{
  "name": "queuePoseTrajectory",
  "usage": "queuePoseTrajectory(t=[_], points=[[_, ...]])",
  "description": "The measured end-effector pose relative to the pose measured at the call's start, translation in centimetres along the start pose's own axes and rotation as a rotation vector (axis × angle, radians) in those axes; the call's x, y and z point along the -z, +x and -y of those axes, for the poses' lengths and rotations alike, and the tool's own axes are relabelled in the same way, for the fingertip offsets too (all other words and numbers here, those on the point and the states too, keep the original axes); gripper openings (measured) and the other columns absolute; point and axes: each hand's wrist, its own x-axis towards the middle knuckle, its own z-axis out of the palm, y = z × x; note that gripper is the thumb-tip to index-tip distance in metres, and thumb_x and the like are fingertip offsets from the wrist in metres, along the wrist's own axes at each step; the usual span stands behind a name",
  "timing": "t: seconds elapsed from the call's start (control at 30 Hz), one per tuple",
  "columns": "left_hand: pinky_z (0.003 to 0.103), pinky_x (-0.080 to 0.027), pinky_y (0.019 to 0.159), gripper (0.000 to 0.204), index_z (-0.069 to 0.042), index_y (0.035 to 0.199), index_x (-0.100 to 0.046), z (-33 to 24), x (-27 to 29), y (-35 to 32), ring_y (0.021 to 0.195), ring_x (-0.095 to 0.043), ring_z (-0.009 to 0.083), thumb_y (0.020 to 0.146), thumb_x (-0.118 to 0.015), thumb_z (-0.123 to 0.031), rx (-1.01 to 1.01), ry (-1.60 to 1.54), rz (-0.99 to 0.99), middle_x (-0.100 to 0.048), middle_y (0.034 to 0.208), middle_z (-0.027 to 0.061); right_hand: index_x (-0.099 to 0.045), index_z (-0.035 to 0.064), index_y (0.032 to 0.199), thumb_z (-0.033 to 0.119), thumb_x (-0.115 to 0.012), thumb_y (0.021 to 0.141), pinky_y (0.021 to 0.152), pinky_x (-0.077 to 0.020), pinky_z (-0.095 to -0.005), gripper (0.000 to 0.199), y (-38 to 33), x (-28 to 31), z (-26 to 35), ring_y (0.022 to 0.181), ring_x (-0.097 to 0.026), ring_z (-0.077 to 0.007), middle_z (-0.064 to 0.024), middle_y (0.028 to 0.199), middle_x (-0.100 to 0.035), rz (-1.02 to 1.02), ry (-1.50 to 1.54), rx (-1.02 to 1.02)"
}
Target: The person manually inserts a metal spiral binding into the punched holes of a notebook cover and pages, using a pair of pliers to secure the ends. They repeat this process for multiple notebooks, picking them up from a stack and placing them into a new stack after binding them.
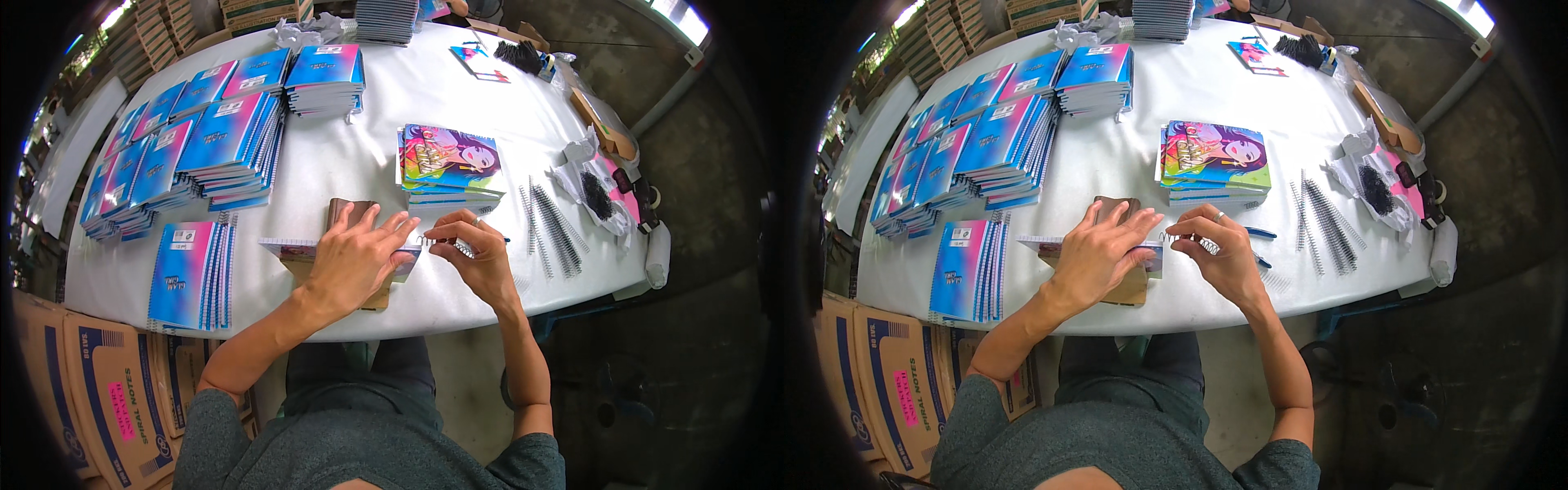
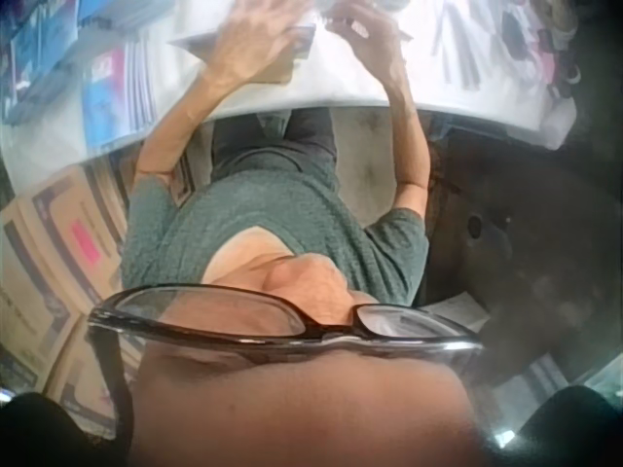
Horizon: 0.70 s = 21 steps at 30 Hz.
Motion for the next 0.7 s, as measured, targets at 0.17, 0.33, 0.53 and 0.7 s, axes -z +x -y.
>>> queuePoseTrajectory(t=[0.17, 0.33, 0.53, 0.7], points=[[0.055, -0.042, 0.103, 0.054, -0.018, 0.138, -0.053, 0.2, -0.1, -0.1, 0.121, -0.058, 0.0339, 0.089, -0.065, -0.035, -0.006, -0.011, 0.004, -0.061, 0.133, 0.0064, -0.070, 0.0016, 0.098, -0.005, -0.072, 0.080, 0.070, -0.0508, -0.0314, 0.020, -0.1, 0.7, -0.4, 0.080, -0.062, -0.0168, -0.0080, 0.097, -0.065, 0.116, 0.100, -0.032], [0.055, -0.044, 0.101, 0.054, -0.020, 0.139, -0.053, 0.2, 0.0, -0.2, 0.120, -0.059, 0.0337, 0.088, -0.066, -0.034, -0.008, -0.016, 0.024, -0.060, 0.134, 0.0069, -0.066, 0.0008, 0.100, 0.000, -0.069, 0.084, 0.067, -0.0488, -0.0338, 0.017, -0.2, 1.1, 0.1, 0.077, -0.061, -0.0194, -0.0086, 0.093, -0.064, 0.342, 0.050, -0.205], [0.046, -0.049, 0.098, 0.059, -0.020, 0.139, -0.052, -0.6, 0.3, 0.0, 0.117, -0.061, 0.0325, 0.085, -0.070, -0.033, -0.001, -0.104, -0.034, -0.061, 0.133, 0.0066, -0.054, 0.0027, 0.097, 0.005, -0.062, 0.090, 0.064, -0.0493, -0.0421, 0.011, -0.9, 1.1, 2.2, 0.071, -0.063, -0.0258, -0.0094, 0.075, -0.060, 0.141, -0.478, 0.181], [0.040, -0.058, 0.077, 0.059, -0.017, 0.140, -0.050, -1.5, 0.6, 0.4, 0.105, -0.066, 0.0297, 0.087, -0.067, -0.037, -0.030, -0.077, 0.122, -0.062, 0.130, 0.0046, -0.056, 0.0018, 0.095, -0.001, -0.056, 0.090, 0.057, -0.0489, -0.0376, 0.006, 0.9, 2.0, 2.1, 0.059, -0.062, -0.0217, -0.0094, 0.070, -0.062, 0.494, -0.249, -0.088]])
